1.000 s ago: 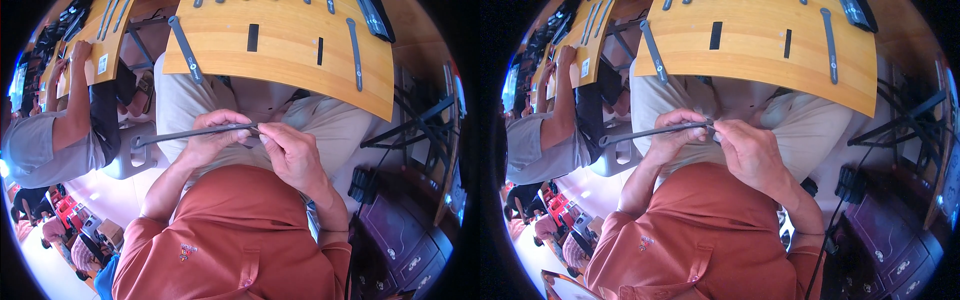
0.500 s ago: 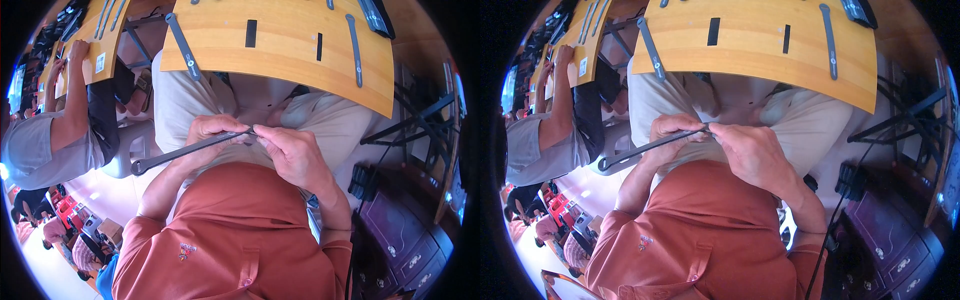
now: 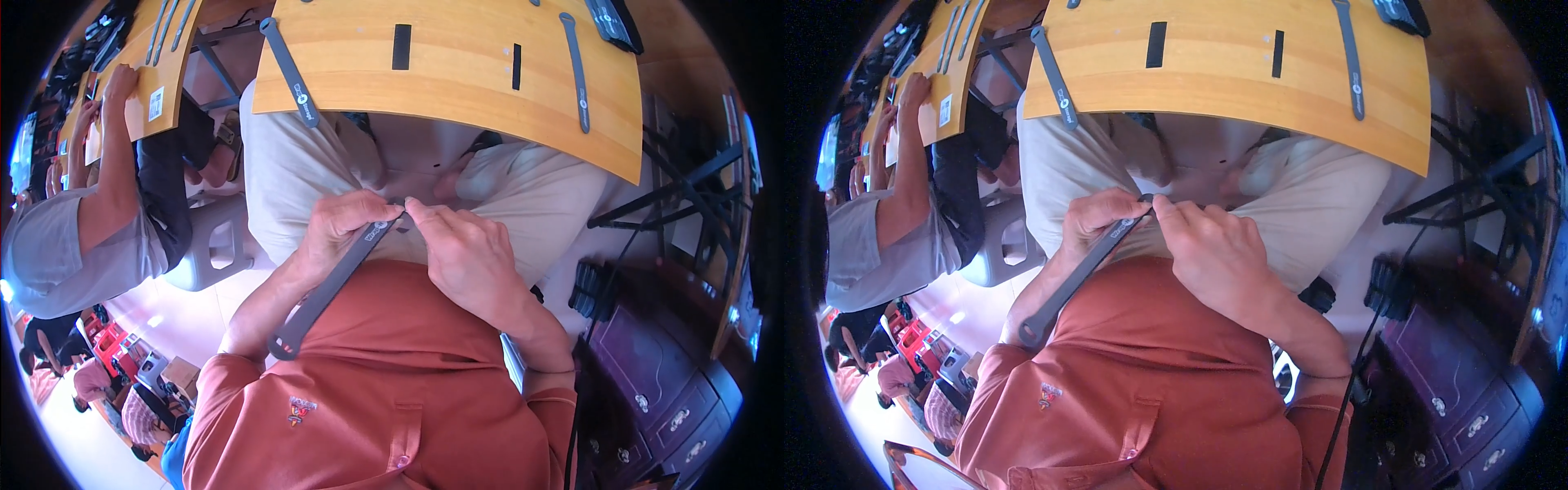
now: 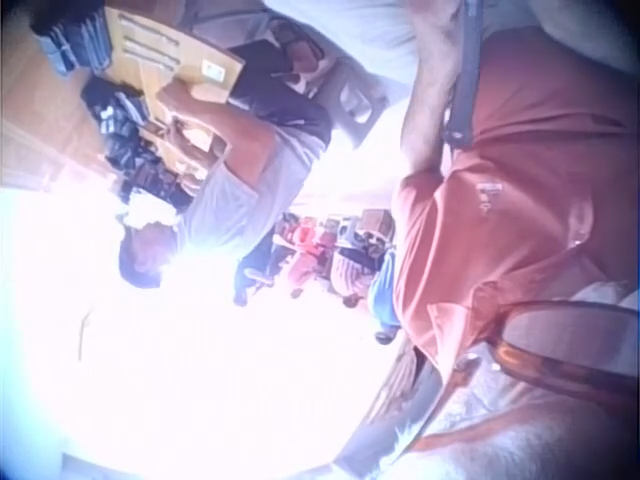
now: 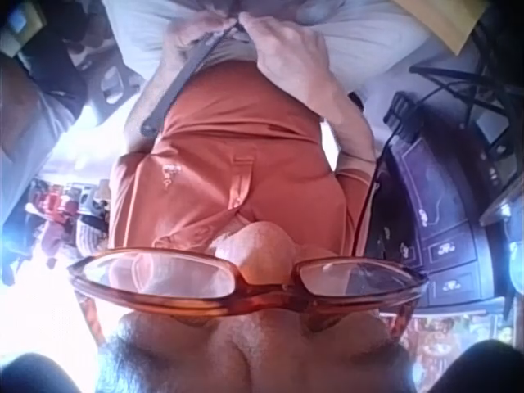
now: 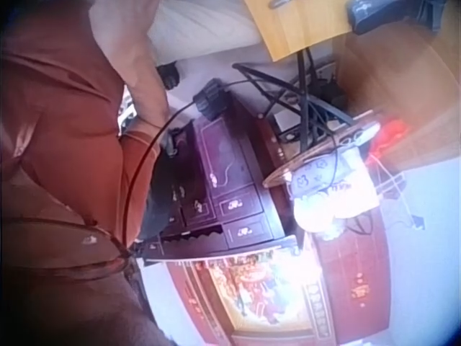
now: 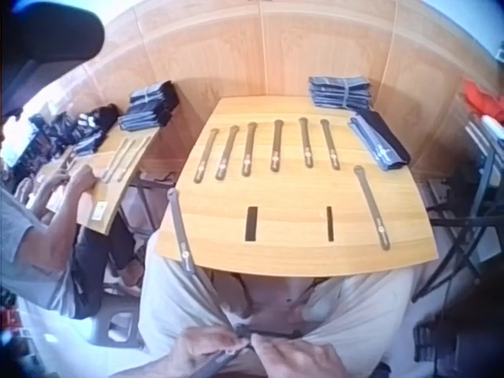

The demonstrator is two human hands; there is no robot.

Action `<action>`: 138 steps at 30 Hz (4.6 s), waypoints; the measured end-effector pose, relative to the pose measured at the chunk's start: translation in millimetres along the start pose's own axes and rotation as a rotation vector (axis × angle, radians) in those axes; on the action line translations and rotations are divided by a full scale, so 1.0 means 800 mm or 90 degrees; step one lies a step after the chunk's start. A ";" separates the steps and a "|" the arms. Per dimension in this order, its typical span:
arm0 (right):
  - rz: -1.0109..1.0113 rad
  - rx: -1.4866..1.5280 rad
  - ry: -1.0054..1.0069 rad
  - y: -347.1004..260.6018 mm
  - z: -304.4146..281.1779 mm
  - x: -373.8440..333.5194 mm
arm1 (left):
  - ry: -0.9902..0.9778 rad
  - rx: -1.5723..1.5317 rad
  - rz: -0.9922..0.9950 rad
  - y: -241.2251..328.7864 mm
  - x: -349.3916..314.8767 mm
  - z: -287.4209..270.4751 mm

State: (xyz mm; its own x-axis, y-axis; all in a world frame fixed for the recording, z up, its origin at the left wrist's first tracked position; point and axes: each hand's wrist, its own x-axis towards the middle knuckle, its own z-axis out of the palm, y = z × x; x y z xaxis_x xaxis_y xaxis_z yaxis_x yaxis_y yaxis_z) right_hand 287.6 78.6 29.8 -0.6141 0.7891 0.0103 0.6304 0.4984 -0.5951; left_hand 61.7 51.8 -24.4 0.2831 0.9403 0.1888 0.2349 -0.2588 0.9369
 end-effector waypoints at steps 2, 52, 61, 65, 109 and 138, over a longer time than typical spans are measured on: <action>0.008 -0.016 -0.020 -0.003 0.003 -0.001 | -0.003 0.019 0.007 0.002 -0.002 0.002; 0.031 0.062 0.010 0.014 0.031 -0.026 | 0.007 -0.060 -0.249 0.011 -0.019 0.038; 0.052 0.145 -0.030 0.017 0.012 -0.020 | -0.003 0.021 -0.189 0.012 -0.008 0.033; 0.086 0.163 -0.068 0.018 0.008 -0.019 | -0.026 0.024 -0.161 0.012 -0.004 0.032; -0.098 0.329 0.253 0.038 0.053 -0.013 | -0.164 -0.424 -0.398 0.039 0.035 0.010; -0.191 0.297 0.492 0.043 -0.020 -0.009 | -0.147 0.124 0.125 0.124 0.043 0.009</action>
State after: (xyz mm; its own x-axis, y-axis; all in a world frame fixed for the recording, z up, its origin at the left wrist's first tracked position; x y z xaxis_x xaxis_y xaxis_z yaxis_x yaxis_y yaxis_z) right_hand 321.0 95.7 22.0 -0.1302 0.7539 0.6439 0.1417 0.6569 -0.7405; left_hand 101.5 56.8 72.5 0.5377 0.7995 0.2679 0.3212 -0.4880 0.8116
